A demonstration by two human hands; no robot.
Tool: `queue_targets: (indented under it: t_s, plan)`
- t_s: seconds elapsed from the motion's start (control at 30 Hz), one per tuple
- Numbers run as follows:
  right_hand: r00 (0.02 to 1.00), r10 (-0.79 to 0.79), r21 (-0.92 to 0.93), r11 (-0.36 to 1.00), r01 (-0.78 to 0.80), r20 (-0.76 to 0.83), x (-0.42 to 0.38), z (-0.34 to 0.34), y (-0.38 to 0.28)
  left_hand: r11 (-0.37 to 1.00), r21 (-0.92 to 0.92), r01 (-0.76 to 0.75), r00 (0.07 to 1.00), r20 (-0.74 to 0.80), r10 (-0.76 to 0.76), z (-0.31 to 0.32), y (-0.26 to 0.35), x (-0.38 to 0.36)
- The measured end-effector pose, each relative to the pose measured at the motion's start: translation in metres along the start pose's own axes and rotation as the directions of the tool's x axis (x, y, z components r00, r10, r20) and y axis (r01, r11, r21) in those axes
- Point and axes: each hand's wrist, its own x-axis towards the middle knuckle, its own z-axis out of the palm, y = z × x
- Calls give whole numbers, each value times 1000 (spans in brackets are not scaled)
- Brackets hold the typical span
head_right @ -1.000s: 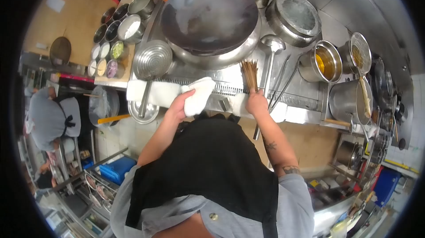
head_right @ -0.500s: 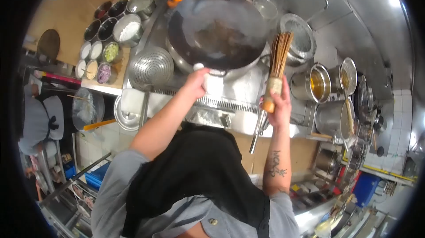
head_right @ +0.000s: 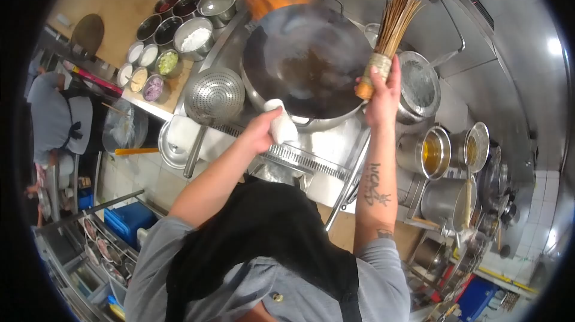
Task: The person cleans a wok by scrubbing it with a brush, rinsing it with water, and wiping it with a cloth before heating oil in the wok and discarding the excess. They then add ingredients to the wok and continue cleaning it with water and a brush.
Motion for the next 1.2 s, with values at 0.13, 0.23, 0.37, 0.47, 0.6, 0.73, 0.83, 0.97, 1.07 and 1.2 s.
queue_targets:
  t_s: [0.13, 0.23, 0.37, 0.47, 0.6, 0.73, 0.83, 0.97, 1.07, 1.2]
  plan:
    - [994, 9, 41, 999, -14, 106, 9, 16, 5, 995, -103, 11, 999, -31, -14, -2, -18, 40]
    - [987, 36, -70, 997, -26, 157, 31, 18, -7, 1000, 5, 20, 981, -192, -19, 9, -21, 53]
    - [985, -162, -419, 891, 174, 62, 101, 16, 3, 1000, 19, 8, 962, -272, -2, 15, -23, 54]
    - [987, 26, -654, 747, -123, -156, 157, 2, 59, 998, 59, -15, 958, -284, 31, 18, -19, 51]
    - [900, 434, -886, 427, -181, 26, 114, 47, 203, 998, 65, 20, 977, -214, -6, 14, -19, 56]
    - [673, 674, -833, 531, -154, 305, 33, 76, 131, 997, 70, 13, 981, -196, 1, -3, -26, 65]
    - [553, 690, -802, 68, 593, 467, 100, -25, 101, 992, 122, -15, 962, -268, 47, 24, -9, 46]
    - [960, -188, -971, 160, -180, -209, 123, -23, 61, 989, 150, -12, 959, -279, 55, 20, -4, 47]
    - [851, 345, -677, 516, -525, -397, 132, 4, 138, 984, 176, -11, 946, -317, 67, 6, -18, 42]
    - [795, 552, -717, 659, -230, 253, 47, 85, 179, 975, 213, -64, 944, -305, 129, 13, -10, 46]
